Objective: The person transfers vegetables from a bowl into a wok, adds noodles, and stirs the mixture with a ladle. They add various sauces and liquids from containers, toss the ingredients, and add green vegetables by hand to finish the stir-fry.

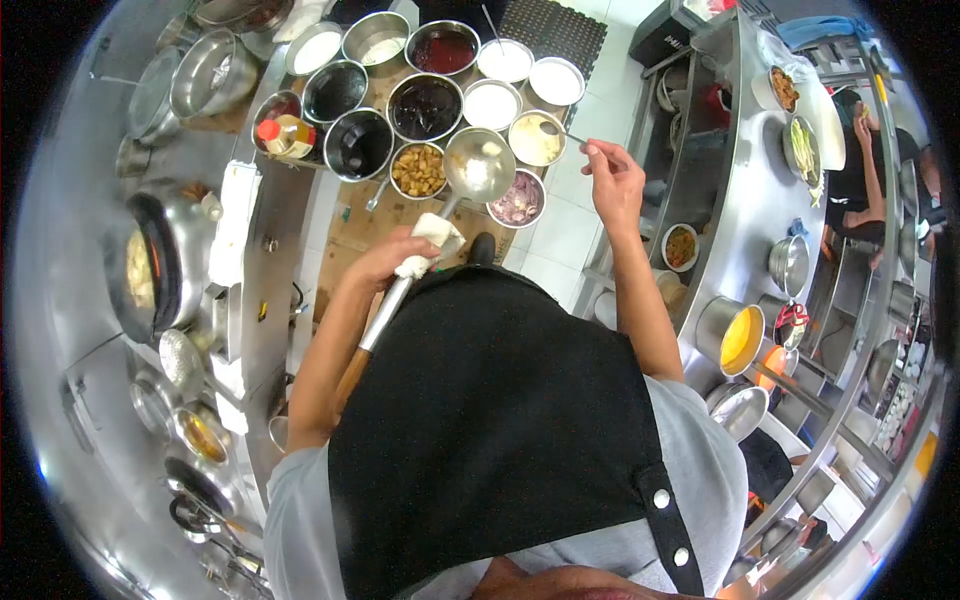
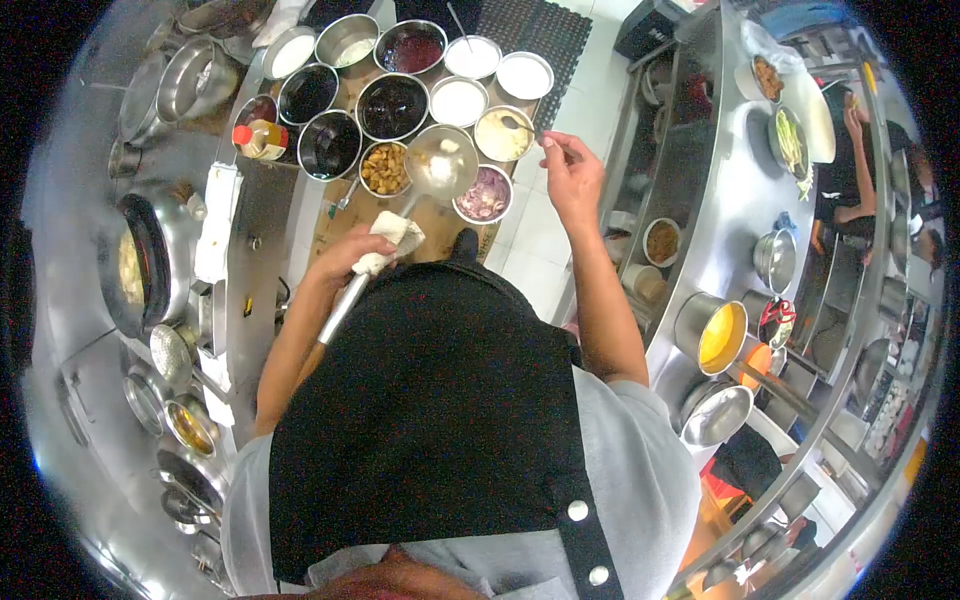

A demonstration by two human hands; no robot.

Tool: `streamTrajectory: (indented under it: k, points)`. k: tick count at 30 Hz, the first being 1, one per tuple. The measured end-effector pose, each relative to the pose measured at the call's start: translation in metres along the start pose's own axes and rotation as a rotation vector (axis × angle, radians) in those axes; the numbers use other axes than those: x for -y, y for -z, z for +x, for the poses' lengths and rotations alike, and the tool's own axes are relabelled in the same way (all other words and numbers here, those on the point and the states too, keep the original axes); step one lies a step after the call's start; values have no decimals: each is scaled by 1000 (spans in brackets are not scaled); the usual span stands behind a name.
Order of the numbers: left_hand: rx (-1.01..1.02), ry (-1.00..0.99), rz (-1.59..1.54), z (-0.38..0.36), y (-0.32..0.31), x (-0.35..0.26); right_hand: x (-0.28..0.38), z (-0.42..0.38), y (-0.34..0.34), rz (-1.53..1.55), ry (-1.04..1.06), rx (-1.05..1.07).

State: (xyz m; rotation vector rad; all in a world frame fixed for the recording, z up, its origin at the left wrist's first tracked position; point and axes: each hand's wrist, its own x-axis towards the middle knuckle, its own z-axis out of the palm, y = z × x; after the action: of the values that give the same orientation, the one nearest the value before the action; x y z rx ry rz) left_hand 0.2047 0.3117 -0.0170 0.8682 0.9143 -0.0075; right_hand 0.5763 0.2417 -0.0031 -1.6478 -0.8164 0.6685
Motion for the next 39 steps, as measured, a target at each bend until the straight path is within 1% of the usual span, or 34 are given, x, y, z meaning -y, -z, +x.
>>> streamTrajectory:
  k: [2,3,5,8,9,11,14,16,17,18,20,22,23,24,25,26,27,28,30,32,33,34,35,36,38,39]
  points:
    - [1,-48,-13,3,0,8,2,6,4,-105,58,-82]
    - [-9,-21,23,0,3,9,6,6,7,-195,89,-90]
    - [-14,-31,15,-13,9,12,15,6,9,-372,143,-98]
    - [-51,-45,-23,-34,21,30,26,6,-4,-494,178,-133]
    - [-71,-50,-43,-40,23,38,8,15,-12,-585,177,-97]
    - [-121,-13,-131,-68,19,41,-56,45,-40,-760,178,6]
    - [-181,30,-182,-99,31,54,-82,64,-47,-852,12,106]
    - [-277,8,-253,-129,33,62,-34,58,-39,-811,160,-197]
    - [-346,-30,-328,-141,35,72,-11,50,-34,-581,187,-227]
    - [-369,-59,-351,-154,41,79,6,44,-34,-341,213,-257]
    - [-418,-147,-382,-176,60,86,27,36,-49,-174,337,-214]
    - [-513,-217,-451,-203,85,89,50,17,-92,-107,157,47]
    - [-530,-285,-525,-213,109,100,61,0,-123,-115,0,220]
    - [-539,-354,-600,-220,134,110,68,-24,-168,-111,21,398]
    - [-555,-432,-599,-229,153,97,91,-54,-215,-81,-132,741]
    - [-574,-510,-600,-243,173,76,99,-80,-262,-160,59,1075]
    - [-628,-603,-521,-255,191,52,133,-120,-309,18,-36,1331]
    - [-692,-699,-445,-263,208,31,155,-154,-349,200,-220,1561]
    - [-797,-801,-470,-269,246,-1,197,-223,-420,583,-702,1645]
    - [-871,-780,-498,-303,271,-24,246,-254,-476,600,-684,1548]
    - [-1044,-885,-475,-314,286,-26,263,-266,-501,574,-644,1428]
    - [-1215,-979,-449,-329,307,-20,269,-272,-527,537,-539,1438]
    - [-1117,-955,-482,-347,336,0,267,-276,-554,481,-416,1407]
    - [-1248,-1035,-459,-356,362,27,257,-283,-583,433,-292,1369]
    - [-1145,-949,-670,-374,398,92,234,-300,-642,147,2,1273]
    - [-1076,-912,-745,-385,403,120,197,-303,-677,79,173,1233]
